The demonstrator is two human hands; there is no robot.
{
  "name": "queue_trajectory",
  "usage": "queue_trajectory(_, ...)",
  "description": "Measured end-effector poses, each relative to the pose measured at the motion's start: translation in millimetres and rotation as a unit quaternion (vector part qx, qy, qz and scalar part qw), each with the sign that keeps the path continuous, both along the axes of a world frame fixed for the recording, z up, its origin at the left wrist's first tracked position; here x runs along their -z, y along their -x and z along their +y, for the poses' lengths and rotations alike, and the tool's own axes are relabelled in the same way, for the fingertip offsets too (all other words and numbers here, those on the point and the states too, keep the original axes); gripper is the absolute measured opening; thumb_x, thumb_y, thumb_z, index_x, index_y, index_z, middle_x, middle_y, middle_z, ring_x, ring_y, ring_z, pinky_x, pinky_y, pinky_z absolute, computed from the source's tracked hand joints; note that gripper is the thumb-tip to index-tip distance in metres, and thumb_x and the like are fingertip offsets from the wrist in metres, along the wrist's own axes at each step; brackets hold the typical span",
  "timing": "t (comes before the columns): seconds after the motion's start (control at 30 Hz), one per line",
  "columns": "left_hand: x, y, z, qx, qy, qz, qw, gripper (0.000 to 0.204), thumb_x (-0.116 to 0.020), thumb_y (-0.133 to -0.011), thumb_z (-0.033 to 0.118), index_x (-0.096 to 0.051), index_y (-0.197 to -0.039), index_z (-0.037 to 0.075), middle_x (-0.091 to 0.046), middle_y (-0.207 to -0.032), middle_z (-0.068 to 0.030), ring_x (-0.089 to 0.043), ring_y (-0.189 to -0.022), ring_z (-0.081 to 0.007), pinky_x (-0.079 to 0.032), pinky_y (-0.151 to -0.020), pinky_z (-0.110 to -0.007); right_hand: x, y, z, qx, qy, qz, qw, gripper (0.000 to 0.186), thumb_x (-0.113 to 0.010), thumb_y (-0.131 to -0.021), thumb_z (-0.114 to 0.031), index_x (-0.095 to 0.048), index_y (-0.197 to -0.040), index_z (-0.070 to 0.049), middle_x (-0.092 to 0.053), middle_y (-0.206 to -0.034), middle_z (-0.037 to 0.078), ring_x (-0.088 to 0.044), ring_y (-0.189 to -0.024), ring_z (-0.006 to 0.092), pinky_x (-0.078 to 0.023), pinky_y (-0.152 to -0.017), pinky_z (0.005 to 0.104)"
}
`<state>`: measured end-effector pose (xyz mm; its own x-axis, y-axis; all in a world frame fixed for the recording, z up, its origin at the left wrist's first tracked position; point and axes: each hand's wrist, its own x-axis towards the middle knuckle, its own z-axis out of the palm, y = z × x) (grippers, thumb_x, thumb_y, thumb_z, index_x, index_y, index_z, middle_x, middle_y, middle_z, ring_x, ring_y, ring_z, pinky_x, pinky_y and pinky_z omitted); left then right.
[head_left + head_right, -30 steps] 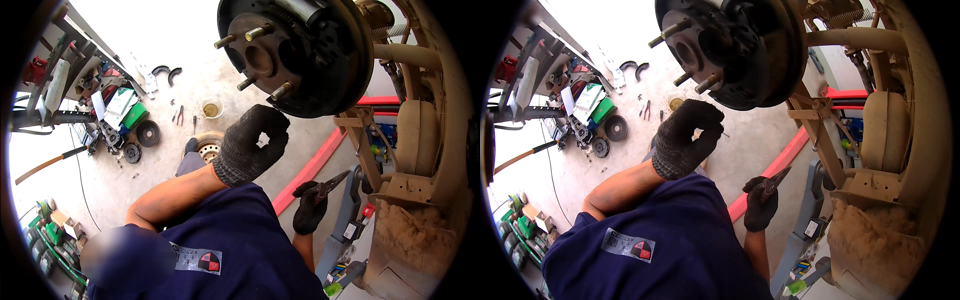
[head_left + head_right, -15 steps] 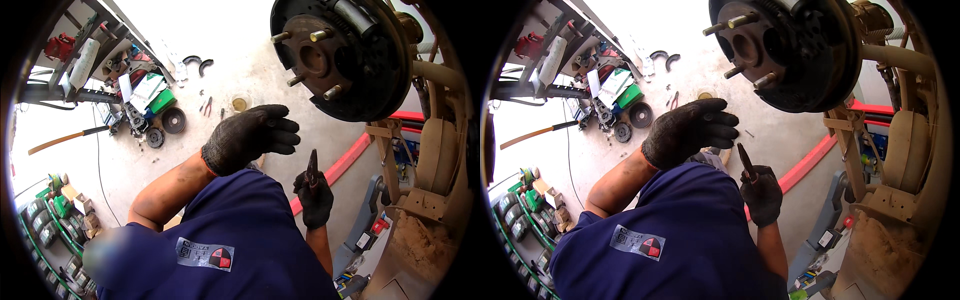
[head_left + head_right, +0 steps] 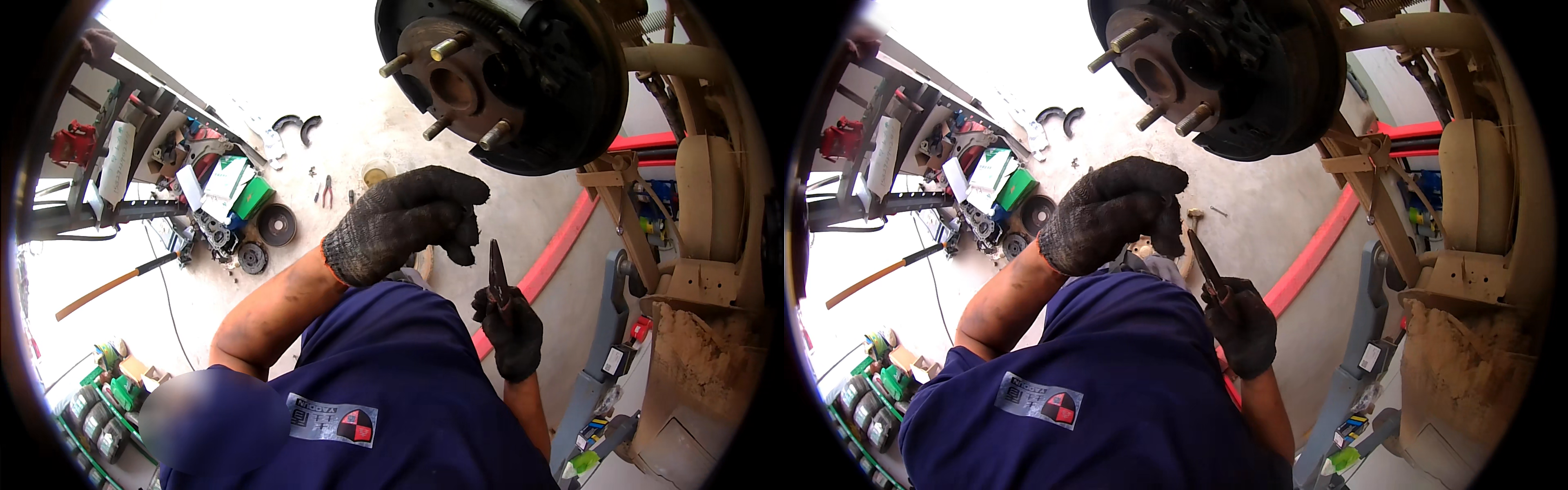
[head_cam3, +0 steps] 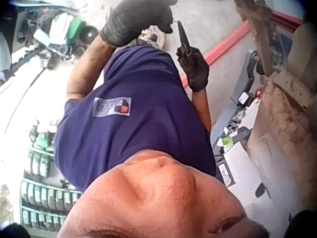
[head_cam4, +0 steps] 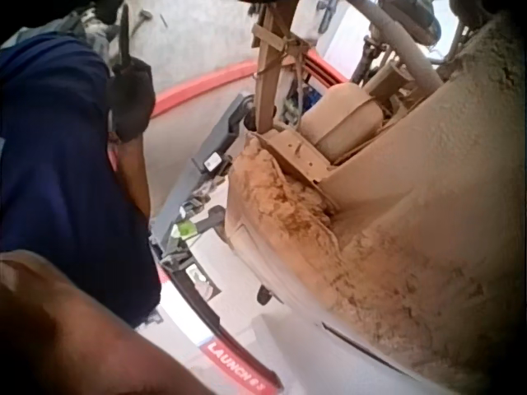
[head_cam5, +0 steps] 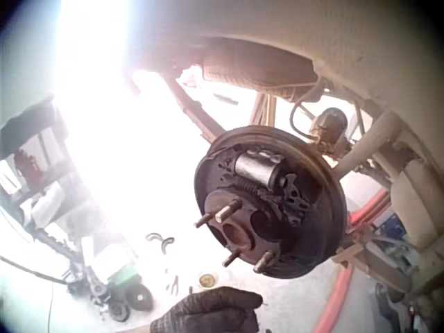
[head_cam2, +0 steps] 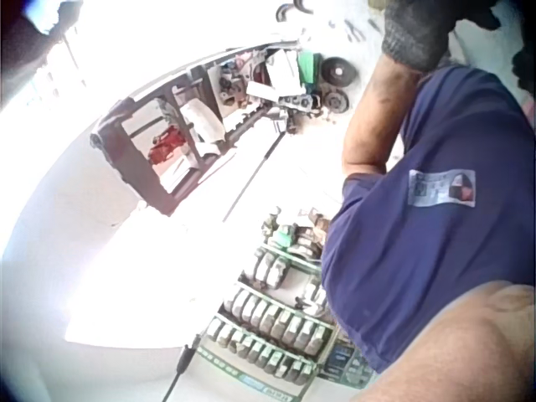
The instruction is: The person works on a drum brake assembly under a vehicle, handling small springs and pins, then wipes the inside of the brake drum with a cloth.
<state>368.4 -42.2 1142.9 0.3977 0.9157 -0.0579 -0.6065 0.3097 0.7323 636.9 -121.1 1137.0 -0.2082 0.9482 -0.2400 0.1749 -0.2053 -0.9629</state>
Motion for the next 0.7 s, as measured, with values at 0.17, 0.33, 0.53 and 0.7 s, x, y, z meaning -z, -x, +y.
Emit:
queue_trajectory(0.17, -1, -10, 7, 0.026, -0.011, -0.003, 1.0, 0.031, -0.057, -0.098, 0.003, -0.056, -0.128, -0.005, -0.069, -0.096, -0.016, -0.071, -0.091, -0.026, -0.056, -0.083, -0.038, -6, -2, -8, -0.003, 0.073, 0.103, 0.992, 0.015, -0.059, -0.094, 0.004, -0.06, -0.109, 0.002, -0.06, -0.111, 0.013, -0.061, -0.102, 0.0213, -0.051, -0.084, 0.0328)
queue_trajectory(0.33, -1, -13, 9, 0.022, -0.081, 0.042, 0.996, 0.029, -0.057, -0.1, 0.006, -0.057, -0.125, -0.006, -0.069, -0.097, -0.0164, -0.071, -0.089, -0.0252, -0.057, -0.082, -0.037, -12, 0, -16, 0.039, 0.12, 0.109, 0.986, 0.011, -0.057, -0.096, 0.002, -0.059, -0.107, 0.004, -0.059, -0.11, 0.013, -0.061, -0.1, 0.0195, -0.05, -0.082, 0.0279)
queue_trajectory(0.53, 2, -11, 13, 0.012, -0.137, 0.056, 0.989, 0.029, -0.055, -0.101, 0.009, -0.057, -0.126, -0.006, -0.07, -0.095, -0.0146, -0.071, -0.087, -0.0233, -0.057, -0.081, -0.037, -8, 1, -18, 0.074, 0.134, 0.022, 0.988, 0.016, -0.057, -0.093, 0.002, -0.06, -0.109, 0.002, -0.061, -0.11, 0.016, -0.064, -0.094, 0.0214, -0.053, -0.081, 0.0268)
queue_trajectory(0.7, -7, -6, 16, 0.054, -0.08, 0.027, 0.995, 0.029, -0.055, -0.101, 0.008, -0.057, -0.126, -0.006, -0.07, -0.097, -0.0143, -0.071, -0.089, -0.0229, -0.056, -0.082, -0.036, -14, 1, -16, -0.094, -0.13, -0.079, 0.984, 0.04, -0.055, -0.083, 0.006, -0.061, -0.121, -0.001, -0.061, -0.117, 0.02, -0.067, -0.1, 0.0269, -0.055, -0.083, 0.0295)
